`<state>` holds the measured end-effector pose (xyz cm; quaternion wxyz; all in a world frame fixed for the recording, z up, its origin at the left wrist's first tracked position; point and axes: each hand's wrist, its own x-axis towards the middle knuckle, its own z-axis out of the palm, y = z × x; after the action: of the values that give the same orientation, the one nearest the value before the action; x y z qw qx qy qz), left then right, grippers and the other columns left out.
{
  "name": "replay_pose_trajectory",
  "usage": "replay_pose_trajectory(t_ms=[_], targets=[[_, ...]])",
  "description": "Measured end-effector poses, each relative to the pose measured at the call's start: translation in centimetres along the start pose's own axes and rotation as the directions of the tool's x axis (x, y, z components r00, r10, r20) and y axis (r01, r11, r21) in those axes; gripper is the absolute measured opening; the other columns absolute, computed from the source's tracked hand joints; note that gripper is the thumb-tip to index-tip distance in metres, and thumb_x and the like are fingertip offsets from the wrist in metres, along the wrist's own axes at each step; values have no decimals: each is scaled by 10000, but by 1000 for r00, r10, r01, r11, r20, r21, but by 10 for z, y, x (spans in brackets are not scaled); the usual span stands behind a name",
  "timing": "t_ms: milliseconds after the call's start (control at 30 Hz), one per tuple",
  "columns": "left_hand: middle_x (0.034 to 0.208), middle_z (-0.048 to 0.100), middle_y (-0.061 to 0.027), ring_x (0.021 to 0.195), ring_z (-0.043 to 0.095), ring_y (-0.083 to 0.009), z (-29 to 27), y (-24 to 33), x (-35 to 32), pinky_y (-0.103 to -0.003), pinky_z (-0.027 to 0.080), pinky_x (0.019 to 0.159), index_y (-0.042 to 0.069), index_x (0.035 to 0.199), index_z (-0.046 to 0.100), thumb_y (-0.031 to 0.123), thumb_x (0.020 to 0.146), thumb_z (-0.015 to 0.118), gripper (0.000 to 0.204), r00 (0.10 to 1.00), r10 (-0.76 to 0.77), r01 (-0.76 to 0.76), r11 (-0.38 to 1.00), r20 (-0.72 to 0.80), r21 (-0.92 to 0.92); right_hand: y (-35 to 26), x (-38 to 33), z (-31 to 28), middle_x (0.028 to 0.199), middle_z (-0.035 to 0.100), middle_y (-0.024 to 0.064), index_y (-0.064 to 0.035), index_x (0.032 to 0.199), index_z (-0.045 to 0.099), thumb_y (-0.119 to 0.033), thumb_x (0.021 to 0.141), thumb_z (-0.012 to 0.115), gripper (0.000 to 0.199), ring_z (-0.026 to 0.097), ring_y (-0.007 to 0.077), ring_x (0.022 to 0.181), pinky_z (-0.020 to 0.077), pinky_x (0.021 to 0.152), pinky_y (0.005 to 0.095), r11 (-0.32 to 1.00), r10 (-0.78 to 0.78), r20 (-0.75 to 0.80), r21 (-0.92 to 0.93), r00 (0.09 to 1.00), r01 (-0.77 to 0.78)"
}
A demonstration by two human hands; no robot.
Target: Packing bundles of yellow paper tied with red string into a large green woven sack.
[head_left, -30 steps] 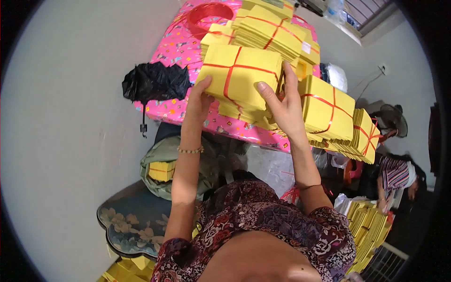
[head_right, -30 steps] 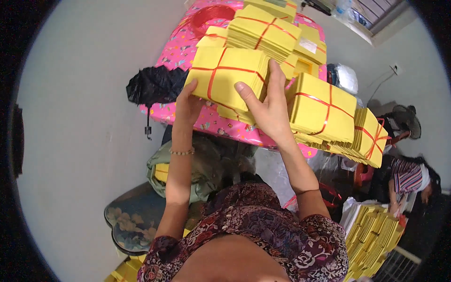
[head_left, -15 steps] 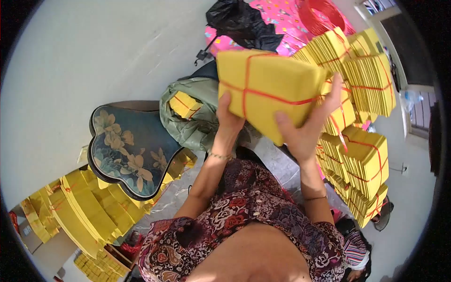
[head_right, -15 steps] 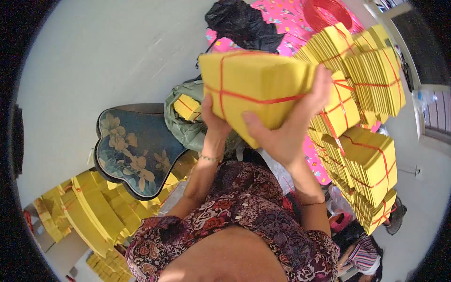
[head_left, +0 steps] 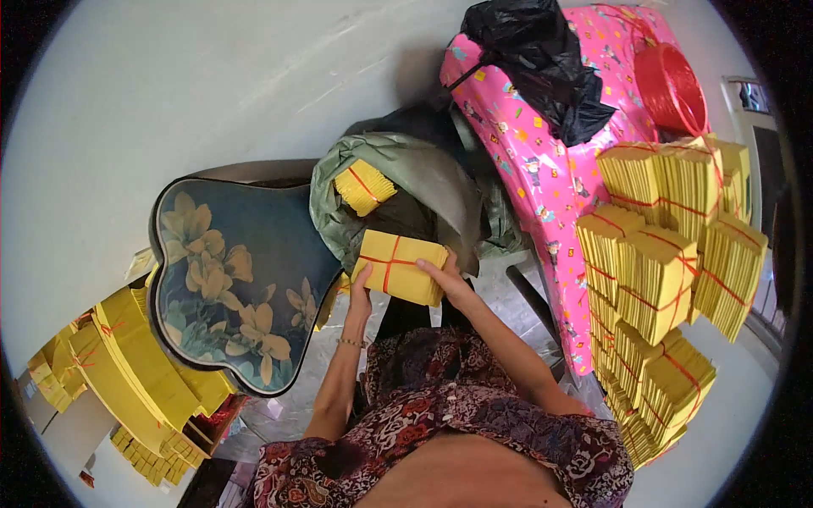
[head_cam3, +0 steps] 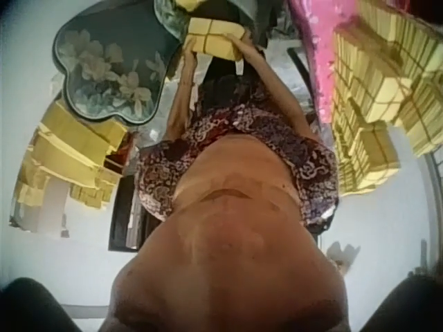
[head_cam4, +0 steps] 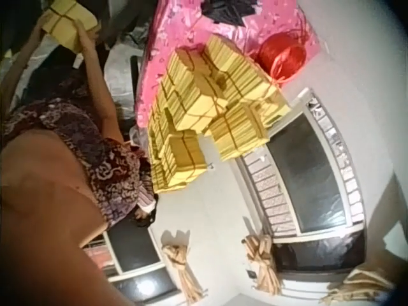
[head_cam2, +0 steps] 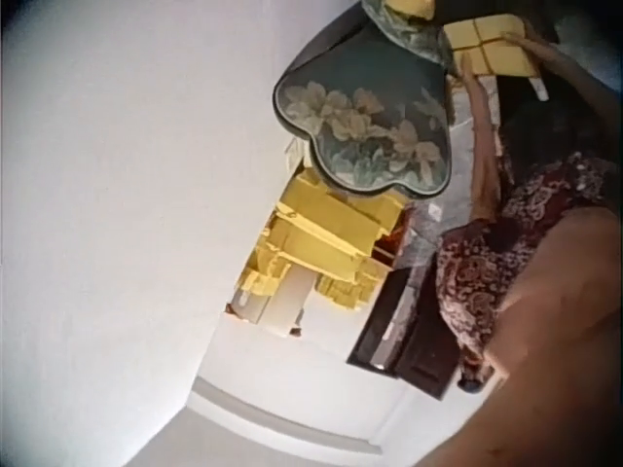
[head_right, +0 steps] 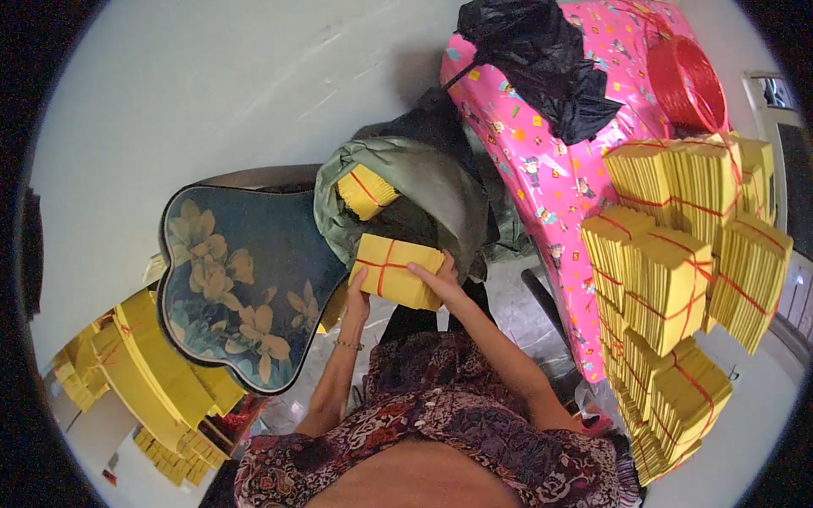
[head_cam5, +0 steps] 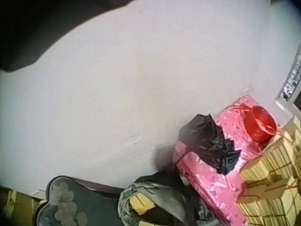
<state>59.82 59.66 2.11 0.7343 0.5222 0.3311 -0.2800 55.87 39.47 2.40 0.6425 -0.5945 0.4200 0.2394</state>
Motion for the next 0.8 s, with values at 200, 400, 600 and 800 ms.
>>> replay_pose_trajectory(t_ms=[200,400,600,800], targets=[[1123,579,-75,1010,544,-176,20,6,64,-313,398,893,40,1167,543,276,799,658,453,994,-20,-17,937,104,348,6,63,-15,1206,459,166,-9,1297,260,-264,673,748,832,511,277,1067,466,858,382,852,8,107,520,994,-63],[1232,461,-164,1069,453,-305,134,73,105,-405,386,887,95,1231,474,102,681,690,591,636,474,-619,-158,609,770,33,93,-57,1288,300,264,-43,1320,265,-423,536,797,1021,306,371,1215,333,975,442,995,-13,-558,71,830,63],[1183,491,-168,1111,447,-333,155,104,210,-451,344,896,142,1239,489,90,619,686,653,448,238,-412,-801,862,435,-43,90,-11,1278,193,323,-44,1330,239,-485,480,807,1113,266,453,1211,300,989,492,978,207,-642,113,739,-176],[858,645,-90,846,612,-262,202,142,226,-384,405,787,156,956,650,91,604,652,358,616,232,-563,-539,753,627,-64,107,12,1199,279,307,12,1312,249,-514,462,810,1146,334,435,1119,327,944,492,974,225,-712,144,666,-175]])
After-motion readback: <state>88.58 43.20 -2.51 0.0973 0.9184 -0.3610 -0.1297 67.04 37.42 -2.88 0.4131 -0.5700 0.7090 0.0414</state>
